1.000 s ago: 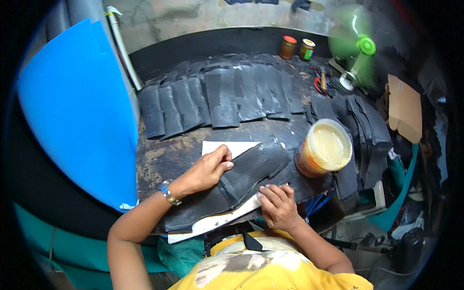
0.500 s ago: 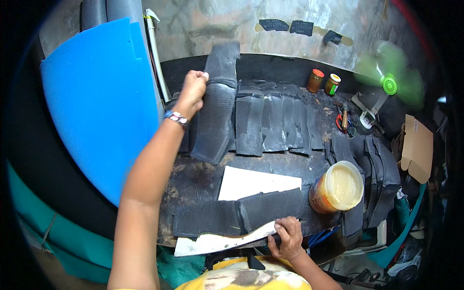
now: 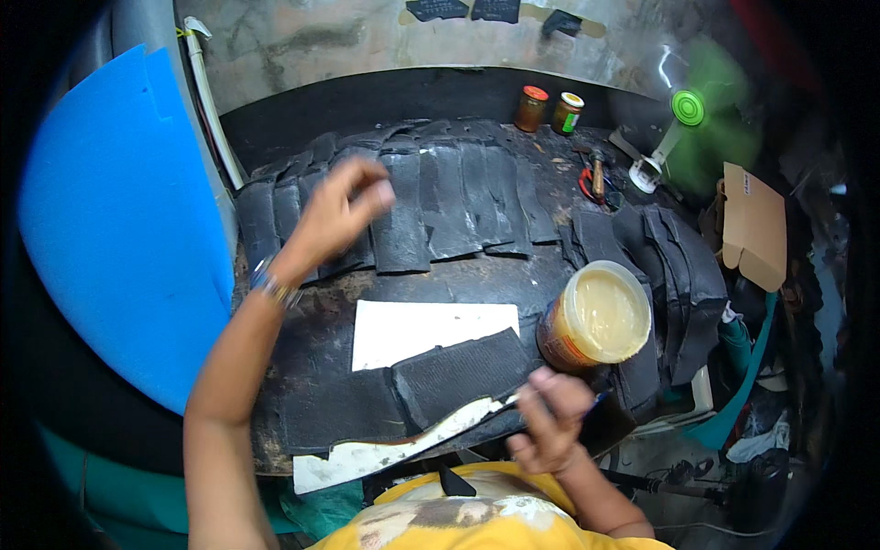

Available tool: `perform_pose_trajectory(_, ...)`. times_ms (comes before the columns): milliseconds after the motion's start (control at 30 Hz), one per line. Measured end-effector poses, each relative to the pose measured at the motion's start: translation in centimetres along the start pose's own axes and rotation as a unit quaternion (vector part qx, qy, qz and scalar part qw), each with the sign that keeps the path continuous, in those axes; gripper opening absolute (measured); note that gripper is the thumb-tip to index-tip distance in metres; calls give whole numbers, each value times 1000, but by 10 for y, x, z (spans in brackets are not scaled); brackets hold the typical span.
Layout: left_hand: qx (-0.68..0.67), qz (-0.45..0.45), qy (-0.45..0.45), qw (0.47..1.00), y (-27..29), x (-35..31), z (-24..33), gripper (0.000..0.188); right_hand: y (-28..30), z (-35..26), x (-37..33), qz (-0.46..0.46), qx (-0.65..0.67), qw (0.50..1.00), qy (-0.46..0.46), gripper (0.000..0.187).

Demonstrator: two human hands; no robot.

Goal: The person repeatedly picks up black rubber pieces, applies a white paste from a container onto their surfaces, and places them back on the table. The process is repeated for multiple pieces in a consistent sequence.

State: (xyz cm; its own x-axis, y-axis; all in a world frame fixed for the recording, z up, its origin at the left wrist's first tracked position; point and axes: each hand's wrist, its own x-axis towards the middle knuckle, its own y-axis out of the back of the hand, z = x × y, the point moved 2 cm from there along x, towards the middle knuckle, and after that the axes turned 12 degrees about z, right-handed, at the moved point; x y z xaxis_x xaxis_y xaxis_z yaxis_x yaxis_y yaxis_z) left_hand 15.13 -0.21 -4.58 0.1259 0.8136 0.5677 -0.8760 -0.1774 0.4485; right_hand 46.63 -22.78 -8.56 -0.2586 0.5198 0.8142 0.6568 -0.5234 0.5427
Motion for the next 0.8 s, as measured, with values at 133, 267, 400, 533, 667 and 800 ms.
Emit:
perform_pose_trajectory(133, -85, -428, 13, 900, -5, -109, 91, 103, 63, 53, 67, -48, -194, 975, -98, 54)
perform_pose_trajectory(267, 184, -375, -39, 908, -13, -156, 123, 94, 49, 99, 102, -219, -191, 931, -222, 70)
perform_pose_trajectory(400, 150, -274, -33, 949, 0, -156, 123, 82, 49, 99, 121, -291, -179, 900, -269, 67)
perform_pose_trajectory(533, 125, -133, -22, 983, 7, -155, 122, 83, 76, 64, 131, -67, -198, 960, -185, 56)
perform_pose_trajectory(667, 191, -218, 57, 955, -18, -153, 102, 83, 63, 13, 109, -255, -282, 921, -89, 40)
perform_pose_trajectory(800, 146, -237, 68, 958, -21, -154, 81, 79, 48, -27, 107, -208, -149, 967, 10, 42)
